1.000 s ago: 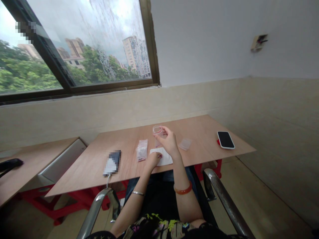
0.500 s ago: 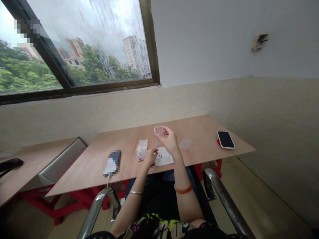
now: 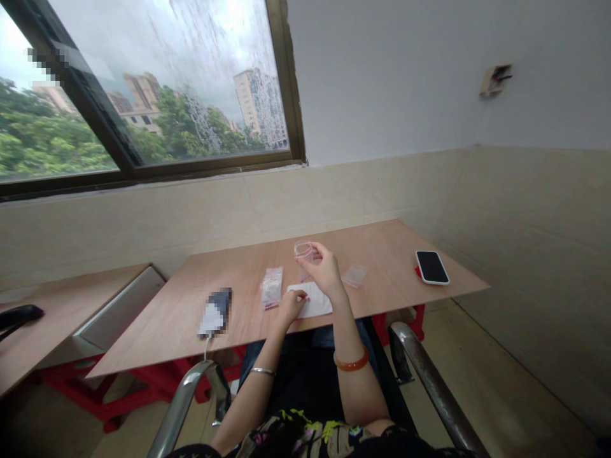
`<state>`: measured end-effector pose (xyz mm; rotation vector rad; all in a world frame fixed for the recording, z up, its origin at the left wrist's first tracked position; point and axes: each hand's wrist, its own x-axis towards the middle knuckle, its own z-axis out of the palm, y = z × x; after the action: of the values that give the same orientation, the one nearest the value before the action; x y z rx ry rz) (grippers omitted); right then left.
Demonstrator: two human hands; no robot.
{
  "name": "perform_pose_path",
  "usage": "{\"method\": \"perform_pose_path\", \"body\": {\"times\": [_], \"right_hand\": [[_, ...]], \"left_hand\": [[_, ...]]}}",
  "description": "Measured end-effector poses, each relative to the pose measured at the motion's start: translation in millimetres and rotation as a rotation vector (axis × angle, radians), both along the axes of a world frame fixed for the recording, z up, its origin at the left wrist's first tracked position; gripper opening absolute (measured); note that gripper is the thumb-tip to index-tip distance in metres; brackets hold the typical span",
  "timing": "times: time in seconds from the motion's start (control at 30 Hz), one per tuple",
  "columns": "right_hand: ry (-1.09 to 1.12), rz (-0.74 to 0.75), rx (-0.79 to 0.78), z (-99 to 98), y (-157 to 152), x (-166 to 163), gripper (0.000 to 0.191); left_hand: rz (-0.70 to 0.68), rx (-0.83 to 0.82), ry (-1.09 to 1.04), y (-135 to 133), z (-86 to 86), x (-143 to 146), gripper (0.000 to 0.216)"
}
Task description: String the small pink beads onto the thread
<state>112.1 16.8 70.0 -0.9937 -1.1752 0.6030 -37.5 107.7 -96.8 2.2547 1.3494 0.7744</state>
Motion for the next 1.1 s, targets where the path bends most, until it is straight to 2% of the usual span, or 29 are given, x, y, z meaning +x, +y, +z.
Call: {"method": "perform_pose_path", "body": {"times": [0.07, 0.13, 0.3, 0.47, 0.6, 0.7, 0.83, 0.93, 1.1], "right_hand": [[0.01, 0.002, -0.005, 0.1, 0, 0, 0.045], [0.035, 0.008, -0.014, 0.2, 0, -1, 0.044], [0.086, 0.018, -0.021, 0.6, 1, -3, 0.046], [0.078, 0.011, -0.048, 3.9, -1, -3, 0.046], [0.063, 0.023, -0.05, 8.1, -5, -4, 0.043], [0.064, 0.073, -0.078, 8.5, -7, -5, 0.043], [0.055, 0.158, -0.098, 3.7, -5, -6, 0.043], [0.027, 0.214, -0.063, 0.0, -1, -5, 0.039], [0.002, 0.199, -0.059, -0.9, 0, -4, 0.034]], "left_hand": [[0.035, 0.026, -0.07, -1, 10.4, -1, 0.019], [0.071, 0.064, -0.146, -2, 28.0, -2, 0.018], [0.134, 0.169, -0.308, -11, 91.1, -6, 0.016], [0.088, 0.243, -0.543, -37, 146.9, -11, 0.016], [0.054, 0.267, -0.696, -57, 184.1, -10, 0.022], [0.005, 0.288, -0.717, -68, 207.9, -5, 0.023], [-0.05, 0.28, -0.632, -77, 223.0, 3, 0.019], [-0.092, 0.269, -0.571, -79, 221.8, 7, 0.018], [-0.148, 0.235, -0.522, -78, 213.6, 12, 0.017]]}}
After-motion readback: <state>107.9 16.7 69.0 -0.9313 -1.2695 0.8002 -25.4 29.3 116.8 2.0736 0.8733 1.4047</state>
